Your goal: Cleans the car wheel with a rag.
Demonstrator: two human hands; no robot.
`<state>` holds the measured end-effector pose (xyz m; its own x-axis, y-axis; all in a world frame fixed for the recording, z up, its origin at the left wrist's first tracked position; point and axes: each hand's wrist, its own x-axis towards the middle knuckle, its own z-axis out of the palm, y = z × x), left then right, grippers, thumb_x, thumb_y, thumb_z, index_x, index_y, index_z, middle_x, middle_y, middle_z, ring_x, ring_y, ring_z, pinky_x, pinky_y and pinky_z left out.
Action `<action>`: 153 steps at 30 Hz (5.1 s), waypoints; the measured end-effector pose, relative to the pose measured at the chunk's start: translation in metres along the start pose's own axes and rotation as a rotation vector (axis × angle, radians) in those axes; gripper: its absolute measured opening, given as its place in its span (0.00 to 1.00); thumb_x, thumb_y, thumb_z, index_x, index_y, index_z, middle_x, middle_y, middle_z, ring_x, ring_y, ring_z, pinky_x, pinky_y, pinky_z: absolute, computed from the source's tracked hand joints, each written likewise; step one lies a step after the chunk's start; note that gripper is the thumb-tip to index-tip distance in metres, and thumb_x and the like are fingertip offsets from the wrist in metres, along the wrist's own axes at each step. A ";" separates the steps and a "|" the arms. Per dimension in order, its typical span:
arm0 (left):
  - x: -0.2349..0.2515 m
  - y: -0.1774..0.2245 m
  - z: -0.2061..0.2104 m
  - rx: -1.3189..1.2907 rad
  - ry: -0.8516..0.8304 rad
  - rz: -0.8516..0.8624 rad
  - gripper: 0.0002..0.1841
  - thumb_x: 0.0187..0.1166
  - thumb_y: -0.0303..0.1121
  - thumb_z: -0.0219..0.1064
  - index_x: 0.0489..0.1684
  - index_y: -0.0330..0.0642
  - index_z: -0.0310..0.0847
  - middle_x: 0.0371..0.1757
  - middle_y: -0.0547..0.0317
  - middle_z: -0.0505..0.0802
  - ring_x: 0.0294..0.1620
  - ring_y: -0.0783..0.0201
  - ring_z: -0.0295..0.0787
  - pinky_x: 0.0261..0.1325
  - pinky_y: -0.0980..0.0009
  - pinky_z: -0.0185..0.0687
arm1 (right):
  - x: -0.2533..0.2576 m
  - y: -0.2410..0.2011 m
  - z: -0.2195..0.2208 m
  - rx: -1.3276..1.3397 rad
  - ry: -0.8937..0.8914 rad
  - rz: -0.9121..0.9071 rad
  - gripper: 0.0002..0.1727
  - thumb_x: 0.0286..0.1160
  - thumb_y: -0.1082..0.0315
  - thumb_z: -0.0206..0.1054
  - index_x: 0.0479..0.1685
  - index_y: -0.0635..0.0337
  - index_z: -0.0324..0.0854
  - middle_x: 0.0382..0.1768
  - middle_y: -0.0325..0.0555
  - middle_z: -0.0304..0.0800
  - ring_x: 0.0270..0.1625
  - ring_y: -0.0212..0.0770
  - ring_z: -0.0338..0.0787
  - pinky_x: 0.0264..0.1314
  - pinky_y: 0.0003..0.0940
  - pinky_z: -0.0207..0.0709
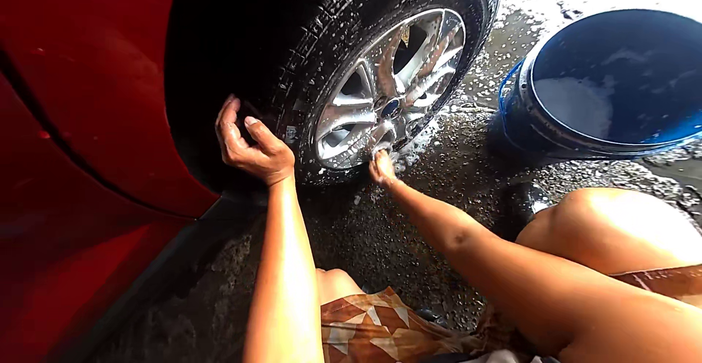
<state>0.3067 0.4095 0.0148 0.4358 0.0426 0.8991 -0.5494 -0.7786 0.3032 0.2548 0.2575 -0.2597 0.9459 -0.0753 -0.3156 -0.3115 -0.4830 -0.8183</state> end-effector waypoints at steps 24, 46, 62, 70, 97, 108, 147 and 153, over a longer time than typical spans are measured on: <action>-0.002 -0.002 0.000 -0.001 0.012 -0.007 0.19 0.85 0.28 0.52 0.58 0.23 0.86 0.62 0.37 0.92 0.69 0.54 0.88 0.73 0.66 0.80 | -0.081 -0.113 0.017 0.699 0.013 0.196 0.36 0.94 0.46 0.40 0.73 0.73 0.74 0.75 0.76 0.71 0.80 0.67 0.72 0.83 0.61 0.65; 0.000 -0.002 0.000 0.007 0.018 -0.011 0.19 0.84 0.29 0.52 0.57 0.24 0.86 0.61 0.38 0.93 0.68 0.55 0.89 0.73 0.66 0.80 | -0.100 -0.159 -0.029 0.766 0.261 0.064 0.37 0.93 0.44 0.34 0.84 0.66 0.62 0.83 0.70 0.63 0.84 0.63 0.67 0.83 0.61 0.65; 0.000 -0.001 -0.003 0.022 0.002 -0.030 0.19 0.84 0.29 0.51 0.57 0.24 0.86 0.63 0.39 0.92 0.70 0.55 0.88 0.75 0.66 0.79 | -0.132 -0.202 0.009 0.570 0.323 -0.426 0.42 0.88 0.41 0.36 0.55 0.76 0.82 0.58 0.72 0.83 0.71 0.65 0.79 0.80 0.60 0.67; -0.001 0.001 -0.005 0.049 -0.037 -0.059 0.21 0.88 0.31 0.49 0.61 0.25 0.84 0.65 0.40 0.90 0.72 0.57 0.86 0.78 0.67 0.77 | -0.038 -0.131 -0.007 0.186 0.736 -0.576 0.32 0.89 0.46 0.48 0.68 0.65 0.82 0.72 0.71 0.80 0.84 0.70 0.68 0.90 0.74 0.39; -0.006 -0.001 -0.005 0.079 -0.033 -0.087 0.22 0.89 0.34 0.48 0.62 0.28 0.84 0.67 0.44 0.90 0.71 0.58 0.86 0.76 0.65 0.78 | -0.035 -0.152 -0.060 0.283 0.754 -0.432 0.30 0.84 0.57 0.47 0.73 0.75 0.71 0.77 0.77 0.69 0.86 0.67 0.64 0.90 0.60 0.52; -0.006 0.000 -0.006 0.078 -0.030 -0.102 0.21 0.89 0.34 0.48 0.63 0.28 0.84 0.66 0.43 0.90 0.71 0.58 0.86 0.77 0.64 0.78 | 0.012 -0.102 -0.067 0.356 0.821 -0.319 0.28 0.76 0.59 0.55 0.70 0.70 0.76 0.78 0.71 0.70 0.86 0.64 0.63 0.89 0.63 0.51; -0.013 -0.004 -0.004 0.031 -0.018 -0.101 0.22 0.87 0.34 0.49 0.61 0.26 0.83 0.67 0.40 0.89 0.73 0.54 0.85 0.79 0.61 0.76 | 0.115 0.028 -0.211 0.324 0.640 0.308 0.32 0.91 0.60 0.48 0.87 0.72 0.57 0.88 0.69 0.55 0.92 0.59 0.56 0.92 0.54 0.53; -0.001 0.000 -0.005 0.095 -0.080 -0.052 0.23 0.85 0.34 0.46 0.59 0.26 0.82 0.66 0.37 0.88 0.73 0.52 0.83 0.78 0.62 0.74 | 0.024 0.015 0.017 0.902 0.041 0.515 0.24 0.94 0.58 0.44 0.66 0.70 0.76 0.57 0.64 0.83 0.56 0.53 0.83 0.56 0.52 0.80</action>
<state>0.3029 0.4125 0.0152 0.5189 0.0373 0.8540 -0.4562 -0.8328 0.3136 0.2714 0.2629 -0.2877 0.6765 -0.1250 -0.7258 -0.6149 0.4465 -0.6500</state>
